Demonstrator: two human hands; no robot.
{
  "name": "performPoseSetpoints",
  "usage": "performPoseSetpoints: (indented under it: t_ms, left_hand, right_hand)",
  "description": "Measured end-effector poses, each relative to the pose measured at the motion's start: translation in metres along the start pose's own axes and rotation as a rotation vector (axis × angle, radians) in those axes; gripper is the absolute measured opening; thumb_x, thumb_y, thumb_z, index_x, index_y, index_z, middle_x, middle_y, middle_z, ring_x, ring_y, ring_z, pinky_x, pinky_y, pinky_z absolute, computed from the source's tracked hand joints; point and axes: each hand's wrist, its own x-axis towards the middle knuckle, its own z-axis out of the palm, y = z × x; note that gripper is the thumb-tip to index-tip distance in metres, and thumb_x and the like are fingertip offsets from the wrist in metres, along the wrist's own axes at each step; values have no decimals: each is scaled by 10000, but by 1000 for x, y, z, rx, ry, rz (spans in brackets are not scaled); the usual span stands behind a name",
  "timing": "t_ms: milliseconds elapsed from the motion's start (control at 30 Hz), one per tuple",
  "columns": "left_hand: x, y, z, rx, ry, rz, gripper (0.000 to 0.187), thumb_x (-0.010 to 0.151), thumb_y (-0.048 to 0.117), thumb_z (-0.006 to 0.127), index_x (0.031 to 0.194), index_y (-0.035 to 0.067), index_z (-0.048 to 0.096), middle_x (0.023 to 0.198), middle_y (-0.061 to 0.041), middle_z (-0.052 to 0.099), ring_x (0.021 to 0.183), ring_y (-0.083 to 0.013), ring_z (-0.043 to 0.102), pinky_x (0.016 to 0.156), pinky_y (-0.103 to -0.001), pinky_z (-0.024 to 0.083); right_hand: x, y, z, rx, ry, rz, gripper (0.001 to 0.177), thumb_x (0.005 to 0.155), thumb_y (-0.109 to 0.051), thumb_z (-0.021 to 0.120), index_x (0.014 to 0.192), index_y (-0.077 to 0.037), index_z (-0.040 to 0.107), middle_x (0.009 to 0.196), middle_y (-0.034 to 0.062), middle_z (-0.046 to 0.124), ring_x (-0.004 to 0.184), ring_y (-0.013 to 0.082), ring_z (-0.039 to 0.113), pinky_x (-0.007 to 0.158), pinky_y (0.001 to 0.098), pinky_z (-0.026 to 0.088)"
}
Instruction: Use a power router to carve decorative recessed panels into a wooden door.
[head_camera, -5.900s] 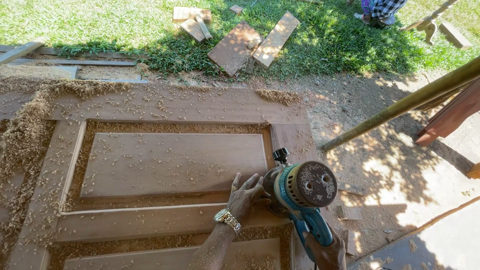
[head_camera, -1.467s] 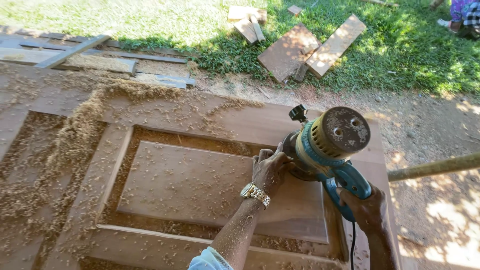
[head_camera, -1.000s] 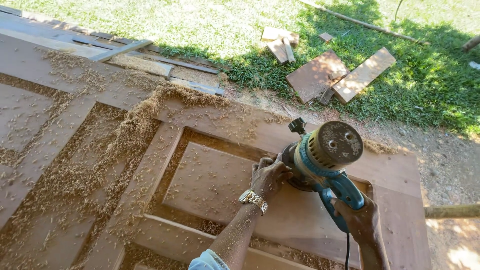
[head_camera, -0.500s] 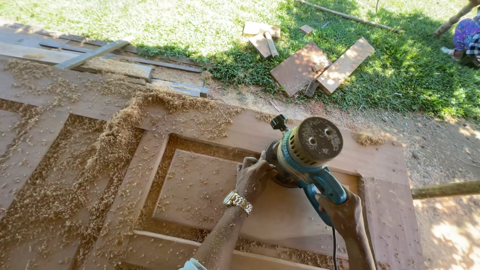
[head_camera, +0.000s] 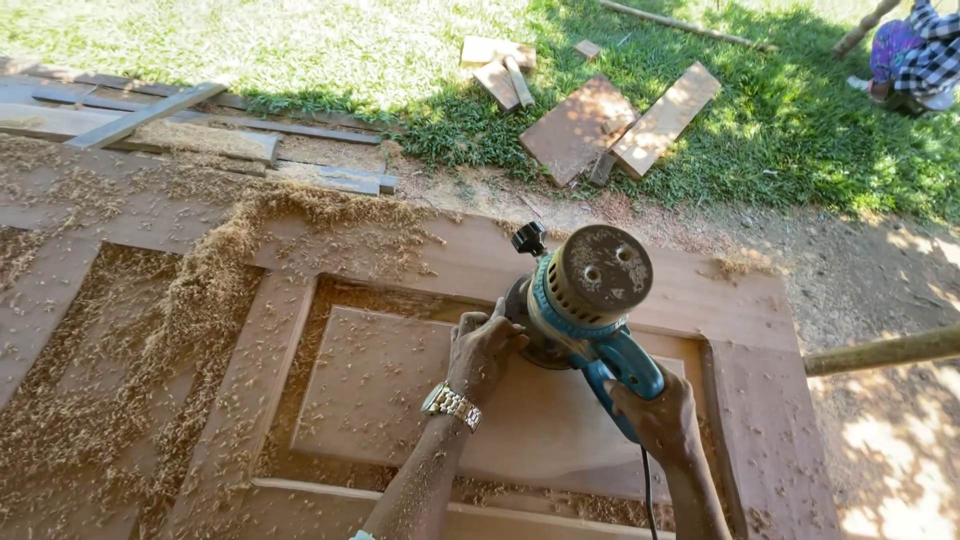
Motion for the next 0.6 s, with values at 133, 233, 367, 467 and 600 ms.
performPoseSetpoints:
  t_ms: [133,233,367,467,600]
  left_hand:
    - [0,-9,-1,-10,-36,9,141,883,253,777,906,137,701,890,-36,751,997,-299,600,899,-449,429]
    - [-2,-14,-5,-46,-47,1,132,874,230,775,915,130,699,896,-35,755,970,-302,605,902,-440,443]
    - [0,-21,-13,-35,-11,19,144,864,231,786,899,126,695,886,-35,754,993,-303,610,894,-446,462]
    - [-1,-30,-24,-30,-12,-19,161,854,225,792,907,114,689,891,-35,751,1003,-308,598,887,-442,475]
    - [0,-42,-43,41,5,-4,146,839,221,812,912,128,727,889,-38,748,993,-305,600,900,-459,467]
  right_hand:
    - [0,-1,7,5,6,-8,186,765,-230,775,838,-64,738,592,61,725,548,167,697,566,361,573]
    - [-2,-2,13,-19,-2,73,197,780,-241,788,859,-67,743,609,62,726,557,173,691,564,371,567]
    - [3,4,27,69,-12,0,210,772,-212,784,888,-47,724,616,75,718,560,176,695,548,363,575]
    - [-2,-11,37,80,-33,-12,207,782,-198,784,901,-39,727,617,82,714,571,176,697,556,359,572]
    - [-1,-25,54,94,-54,0,205,787,-184,789,918,-41,721,626,82,714,592,174,703,562,365,572]
